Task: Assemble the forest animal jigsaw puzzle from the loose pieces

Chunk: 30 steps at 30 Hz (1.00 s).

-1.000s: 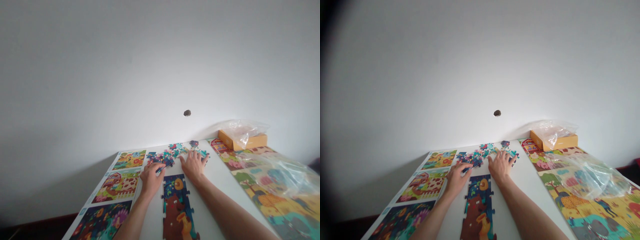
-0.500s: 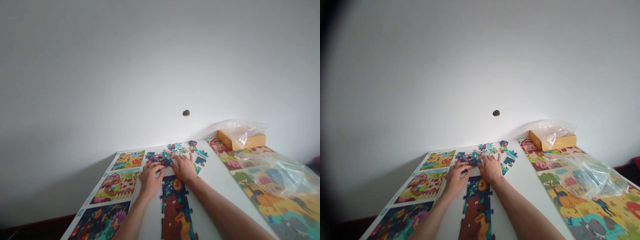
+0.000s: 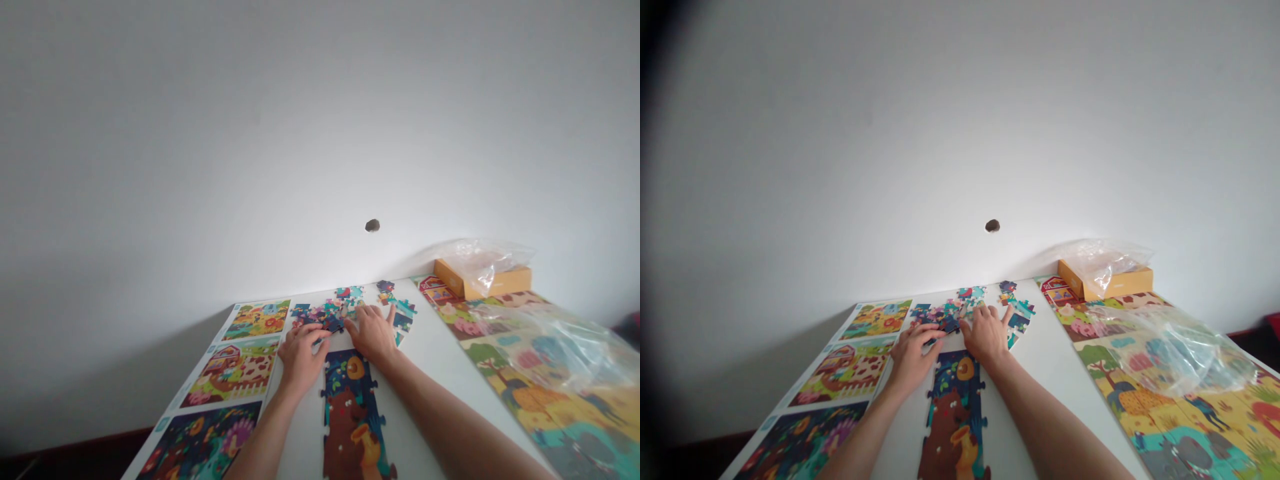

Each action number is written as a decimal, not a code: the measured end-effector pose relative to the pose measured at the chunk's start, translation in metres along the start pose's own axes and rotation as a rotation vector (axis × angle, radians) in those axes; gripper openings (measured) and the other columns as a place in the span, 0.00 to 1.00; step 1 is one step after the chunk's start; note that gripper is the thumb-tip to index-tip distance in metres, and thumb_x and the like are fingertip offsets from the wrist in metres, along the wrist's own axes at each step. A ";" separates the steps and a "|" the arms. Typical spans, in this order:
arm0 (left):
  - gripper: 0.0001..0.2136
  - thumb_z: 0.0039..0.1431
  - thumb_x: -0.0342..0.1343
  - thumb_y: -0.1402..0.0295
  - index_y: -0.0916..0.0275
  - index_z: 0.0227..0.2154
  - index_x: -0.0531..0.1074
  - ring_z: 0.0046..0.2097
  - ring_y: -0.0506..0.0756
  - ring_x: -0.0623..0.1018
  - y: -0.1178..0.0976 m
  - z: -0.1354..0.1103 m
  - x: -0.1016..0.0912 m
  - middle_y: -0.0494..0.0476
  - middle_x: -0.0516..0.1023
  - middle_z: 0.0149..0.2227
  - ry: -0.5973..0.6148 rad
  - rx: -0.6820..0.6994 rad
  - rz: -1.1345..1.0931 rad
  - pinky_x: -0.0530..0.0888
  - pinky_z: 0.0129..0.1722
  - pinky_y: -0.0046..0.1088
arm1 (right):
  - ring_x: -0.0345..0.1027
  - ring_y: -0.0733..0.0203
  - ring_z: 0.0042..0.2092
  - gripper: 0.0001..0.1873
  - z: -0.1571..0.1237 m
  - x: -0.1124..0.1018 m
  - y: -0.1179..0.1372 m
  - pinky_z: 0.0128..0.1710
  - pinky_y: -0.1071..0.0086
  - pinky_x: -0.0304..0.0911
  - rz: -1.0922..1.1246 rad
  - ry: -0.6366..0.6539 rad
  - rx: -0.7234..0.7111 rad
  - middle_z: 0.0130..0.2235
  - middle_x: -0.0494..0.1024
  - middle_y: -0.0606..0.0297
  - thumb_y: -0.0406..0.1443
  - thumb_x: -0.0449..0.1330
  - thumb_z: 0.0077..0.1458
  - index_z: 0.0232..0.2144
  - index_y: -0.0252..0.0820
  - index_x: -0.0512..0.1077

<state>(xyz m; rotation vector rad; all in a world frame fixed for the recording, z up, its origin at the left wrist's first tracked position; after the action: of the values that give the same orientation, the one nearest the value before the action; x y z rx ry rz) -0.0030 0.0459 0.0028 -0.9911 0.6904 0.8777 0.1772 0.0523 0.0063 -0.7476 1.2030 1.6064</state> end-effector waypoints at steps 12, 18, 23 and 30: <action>0.10 0.56 0.57 0.68 0.46 0.36 0.80 0.52 0.59 0.71 0.002 0.000 0.002 0.47 0.78 0.49 0.023 -0.008 0.004 0.65 0.54 0.40 | 0.60 0.47 0.54 0.15 0.005 -0.001 -0.025 0.62 0.42 0.26 -0.102 -0.032 0.148 0.48 0.74 0.54 0.35 0.50 0.60 0.45 0.43 0.73; 0.10 0.56 0.56 0.68 0.48 0.38 0.80 0.53 0.60 0.70 0.002 0.000 0.002 0.49 0.77 0.50 0.046 -0.026 -0.003 0.64 0.54 0.41 | 0.61 0.49 0.52 0.12 0.006 -0.003 -0.024 0.61 0.40 0.26 -0.062 -0.084 0.124 0.46 0.74 0.58 0.35 0.53 0.58 0.42 0.45 0.73; 0.10 0.56 0.56 0.68 0.49 0.37 0.80 0.53 0.61 0.69 0.003 0.001 0.003 0.49 0.77 0.50 0.050 -0.025 -0.005 0.64 0.54 0.43 | 0.61 0.47 0.51 0.12 0.007 -0.001 -0.026 0.60 0.40 0.27 -0.057 -0.034 0.144 0.45 0.75 0.56 0.38 0.52 0.60 0.39 0.45 0.75; 0.10 0.56 0.57 0.68 0.47 0.36 0.80 0.54 0.61 0.69 0.003 0.000 0.004 0.49 0.77 0.50 0.047 -0.022 0.006 0.65 0.53 0.44 | 0.60 0.45 0.52 0.16 0.007 -0.001 -0.025 0.60 0.41 0.29 -0.090 -0.004 0.170 0.46 0.73 0.52 0.38 0.49 0.61 0.46 0.43 0.73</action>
<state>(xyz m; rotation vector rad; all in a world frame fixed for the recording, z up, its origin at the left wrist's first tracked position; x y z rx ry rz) -0.0035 0.0480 -0.0015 -1.0327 0.7255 0.8709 0.2014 0.0606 0.0002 -0.6799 1.2678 1.4126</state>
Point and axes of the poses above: each hand's wrist, its own z-axis towards the middle knuckle, its own x-axis out of the palm, y = z × x, the point moved 3 cm from there along z, towards the middle knuckle
